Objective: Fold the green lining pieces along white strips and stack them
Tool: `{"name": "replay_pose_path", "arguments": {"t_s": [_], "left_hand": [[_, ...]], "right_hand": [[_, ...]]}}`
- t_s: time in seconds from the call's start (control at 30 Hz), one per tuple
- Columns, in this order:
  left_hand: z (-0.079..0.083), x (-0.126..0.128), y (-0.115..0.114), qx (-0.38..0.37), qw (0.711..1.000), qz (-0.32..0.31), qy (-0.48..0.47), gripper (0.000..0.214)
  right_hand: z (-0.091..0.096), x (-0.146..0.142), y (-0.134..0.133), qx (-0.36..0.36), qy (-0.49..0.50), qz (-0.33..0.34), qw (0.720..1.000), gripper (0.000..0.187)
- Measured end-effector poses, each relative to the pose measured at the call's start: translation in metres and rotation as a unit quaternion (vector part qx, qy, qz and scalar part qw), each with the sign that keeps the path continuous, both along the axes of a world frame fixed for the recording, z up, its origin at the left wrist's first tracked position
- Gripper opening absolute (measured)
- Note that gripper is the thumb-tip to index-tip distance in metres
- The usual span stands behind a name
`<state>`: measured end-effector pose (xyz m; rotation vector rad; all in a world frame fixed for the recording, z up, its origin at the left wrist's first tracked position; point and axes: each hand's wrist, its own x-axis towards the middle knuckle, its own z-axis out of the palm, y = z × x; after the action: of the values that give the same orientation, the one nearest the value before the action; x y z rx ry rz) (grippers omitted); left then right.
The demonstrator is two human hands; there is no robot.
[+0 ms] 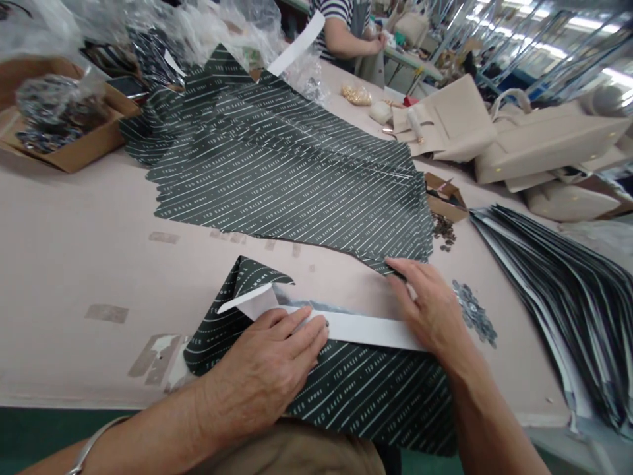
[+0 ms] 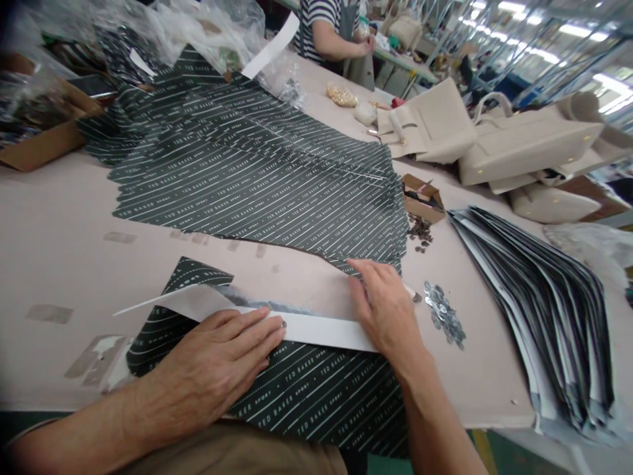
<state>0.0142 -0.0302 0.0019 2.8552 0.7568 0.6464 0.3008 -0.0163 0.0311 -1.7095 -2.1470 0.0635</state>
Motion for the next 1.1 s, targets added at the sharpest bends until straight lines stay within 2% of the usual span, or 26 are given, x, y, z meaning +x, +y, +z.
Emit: {"name": "replay_pose_path", "arguments": {"t_s": [0.07,0.17,0.3,0.37,0.4,0.43,0.5,0.57,0.6,0.67,0.73,0.8,0.9,1.1], "left_hand": [[-0.001,0.000,0.000,-0.004,1.000,0.003,-0.005,0.031],[0.000,0.000,0.000,-0.012,1.000,0.004,-0.012,0.031],[0.001,-0.001,0.000,-0.002,1.000,0.005,-0.024,0.030],[0.000,-0.001,0.000,0.001,1.000,0.007,-0.025,0.029],[0.000,-0.001,0.000,0.001,1.000,0.008,-0.025,0.029],[-0.001,-0.001,0.000,0.001,1.000,0.009,-0.024,0.029],[-0.003,-0.001,0.000,-0.002,1.000,0.008,-0.022,0.029],[-0.003,-0.001,-0.001,-0.005,1.000,0.007,-0.019,0.028],[-0.004,-0.001,-0.001,-0.008,1.000,0.006,-0.018,0.028],[-0.004,-0.001,-0.001,-0.011,1.000,0.006,-0.015,0.027],[-0.004,-0.001,-0.001,-0.009,1.000,0.007,-0.016,0.026],[-0.003,-0.001,-0.002,-0.005,1.000,0.007,-0.018,0.025],[-0.004,-0.001,-0.001,-0.002,1.000,0.005,-0.016,0.027],[-0.007,-0.001,-0.002,-0.001,1.000,0.005,-0.016,0.029]], "right_hand": [[-0.009,0.030,0.009,0.015,-0.083,-0.066,0.994,0.044],[-0.023,0.058,0.015,-0.015,-0.082,-0.089,0.993,0.054],[-0.029,0.059,0.011,-0.030,-0.038,-0.079,0.996,0.049],[-0.023,0.050,0.007,-0.016,-0.003,-0.123,0.992,0.048],[-0.017,0.045,0.004,0.005,0.046,-0.162,0.986,0.046],[-0.009,0.040,0.002,0.039,0.113,-0.201,0.972,0.044],[0.008,0.027,-0.004,0.124,0.256,-0.252,0.925,0.040],[0.024,0.011,-0.011,0.182,0.412,-0.241,0.860,0.028],[0.030,0.002,-0.014,0.183,0.480,-0.217,0.830,0.023],[0.036,-0.020,-0.019,0.140,0.597,-0.165,0.773,0.019],[0.033,-0.044,-0.021,0.074,0.669,-0.125,0.729,0.033],[0.025,-0.066,-0.019,0.029,0.709,-0.101,0.697,0.049],[0.011,-0.087,-0.013,0.014,0.747,-0.092,0.658,0.061],[0.001,-0.095,-0.009,0.018,0.773,-0.089,0.628,0.056]]}}
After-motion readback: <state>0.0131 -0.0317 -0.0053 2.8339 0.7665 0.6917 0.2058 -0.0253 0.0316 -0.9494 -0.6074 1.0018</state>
